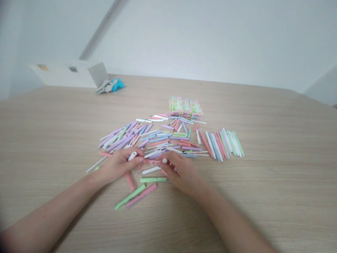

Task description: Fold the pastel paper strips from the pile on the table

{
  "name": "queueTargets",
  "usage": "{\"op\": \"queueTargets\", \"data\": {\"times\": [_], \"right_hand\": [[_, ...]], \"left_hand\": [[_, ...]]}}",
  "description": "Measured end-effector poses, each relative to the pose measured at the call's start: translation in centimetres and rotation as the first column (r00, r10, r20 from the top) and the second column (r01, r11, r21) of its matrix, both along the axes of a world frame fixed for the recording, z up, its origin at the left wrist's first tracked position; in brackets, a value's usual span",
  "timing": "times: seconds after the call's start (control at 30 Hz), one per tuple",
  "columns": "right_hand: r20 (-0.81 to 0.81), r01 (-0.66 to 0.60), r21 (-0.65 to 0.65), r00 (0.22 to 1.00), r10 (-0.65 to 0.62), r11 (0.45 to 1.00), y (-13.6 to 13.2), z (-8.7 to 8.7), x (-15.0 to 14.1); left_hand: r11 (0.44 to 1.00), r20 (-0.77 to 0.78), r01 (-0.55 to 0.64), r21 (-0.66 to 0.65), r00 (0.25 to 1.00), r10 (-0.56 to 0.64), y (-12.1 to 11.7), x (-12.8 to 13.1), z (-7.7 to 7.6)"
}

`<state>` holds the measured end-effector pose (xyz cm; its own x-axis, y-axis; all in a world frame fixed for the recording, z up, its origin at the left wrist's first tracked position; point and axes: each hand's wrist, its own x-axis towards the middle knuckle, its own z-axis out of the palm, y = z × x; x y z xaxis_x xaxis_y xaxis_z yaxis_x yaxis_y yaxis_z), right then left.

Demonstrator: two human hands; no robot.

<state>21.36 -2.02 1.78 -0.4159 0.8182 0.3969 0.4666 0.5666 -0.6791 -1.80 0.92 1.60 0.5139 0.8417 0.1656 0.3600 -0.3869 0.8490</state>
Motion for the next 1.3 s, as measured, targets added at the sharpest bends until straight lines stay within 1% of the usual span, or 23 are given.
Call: {"op": "queueTargets", "data": {"times": [0.23, 0.4, 0.47, 0.5, 0.53, 0.57, 0.6, 0.63, 0.67, 0.7, 0.73, 0.77, 0.8, 0.83, 0.97, 1.03, 1.1, 1.2, 1.3], "right_hand": [[-0.073, -0.086, 0.151, 0.993, 0.097, 0.985, -0.1, 0.3, 0.1], [-0.085, -0.072, 0.155, 0.993, 0.086, 0.985, -0.4, 0.7, 0.0], [-0.124, -0.036, 0.11, 0.991, 0.05, 0.993, -0.6, 0.8, 0.0], [-0.171, -0.013, 0.055, 0.985, 0.022, 0.998, -0.7, 0.8, -0.1], [-0.238, -0.003, -0.036, 0.971, -0.006, 0.999, -0.8, 0.8, -0.2], [-0.319, -0.022, -0.156, 0.947, -0.029, 0.987, -1.0, 0.7, -0.3], [-0.412, -0.077, -0.284, 0.91, -0.049, 0.956, -1.2, 0.7, -0.4], [-0.505, -0.162, -0.395, 0.861, -0.067, 0.904, -1.4, 0.7, -0.6], [-0.586, -0.263, -0.472, 0.807, -0.077, 0.842, -1.6, 0.7, -0.8], [-0.653, -0.361, -0.507, 0.754, -0.075, 0.783, -1.8, 0.8, -1.0], [-0.702, -0.439, -0.509, 0.71, -0.062, 0.74, -2.0, 0.9, -1.1], [-0.732, -0.492, -0.496, 0.681, -0.04, 0.716, -2.1, 1.0, -1.2], [-0.747, -0.521, -0.477, 0.665, -0.014, 0.708, -2.2, 1.1, -1.3], [-0.754, -0.536, -0.454, 0.657, 0.014, 0.712, -2.2, 1.2, -1.3], [-0.754, -0.54, -0.349, 0.647, 0.113, 0.766, -1.9, 1.3, -1.2], [-0.72, -0.521, -0.312, 0.675, 0.16, 0.794, -1.8, 1.3, -1.0], [-0.685, -0.477, -0.261, 0.704, 0.186, 0.839, -1.7, 1.3, -0.9], [-0.677, -0.374, -0.166, 0.716, 0.171, 0.912, -1.9, 1.2, -0.9], [-0.675, -0.295, -0.133, 0.726, 0.132, 0.946, -2.1, 1.1, -1.2]], "left_hand": [[1.0, 0.043, 0.028, 0.007, 0.999, -0.028, -0.2, 0.1, 0.0], [1.0, 0.05, 0.03, -0.006, 0.998, -0.03, -0.3, 0.2, 0.0], [0.999, 0.054, 0.03, -0.009, 0.998, -0.03, -0.4, 0.2, 0.0], [1.0, 0.057, 0.023, -0.008, 0.998, -0.022, -0.4, 0.2, -0.1], [1.0, 0.062, 0.008, 0.001, 0.998, -0.008, -0.4, 0.2, -0.1], [1.0, 0.066, -0.009, 0.008, 0.998, 0.009, -0.3, 0.2, -0.2], [1.0, 0.066, -0.015, 0.008, 0.998, 0.014, -0.3, 0.1, -0.2], [1.0, 0.066, -0.028, 0.011, 0.997, 0.027, -0.3, 0.1, -0.3], [0.999, 0.066, -0.037, 0.013, 0.997, 0.036, -0.2, 0.1, -0.4], [0.999, 0.068, -0.042, 0.016, 0.997, 0.041, -0.2, 0.1, -0.4], [0.999, 0.071, -0.046, 0.019, 0.996, 0.045, -0.2, 0.1, -0.4], [0.999, 0.076, -0.046, 0.021, 0.996, 0.045, -0.2, 0.0, -0.5], [0.999, 0.084, -0.045, 0.02, 0.996, 0.043, -0.2, 0.0, -0.5], [0.999, 0.09, -0.045, 0.016, 0.995, 0.043, -0.2, 0.0, -0.5], [0.999, 0.092, -0.044, -0.003, 0.995, 0.044, -0.2, 0.0, -0.5], [0.999, 0.091, -0.039, -0.005, 0.995, 0.039, -0.2, 0.0, -0.5], [0.999, 0.081, -0.039, -0.006, 0.996, 0.04, -0.2, 0.0, -0.5], [0.999, 0.06, -0.048, 0.009, 0.997, 0.048, -0.2, 0.0, -0.4], [0.998, 0.045, -0.053, 0.017, 0.998, 0.052, -0.2, 0.0, -0.3]]}}
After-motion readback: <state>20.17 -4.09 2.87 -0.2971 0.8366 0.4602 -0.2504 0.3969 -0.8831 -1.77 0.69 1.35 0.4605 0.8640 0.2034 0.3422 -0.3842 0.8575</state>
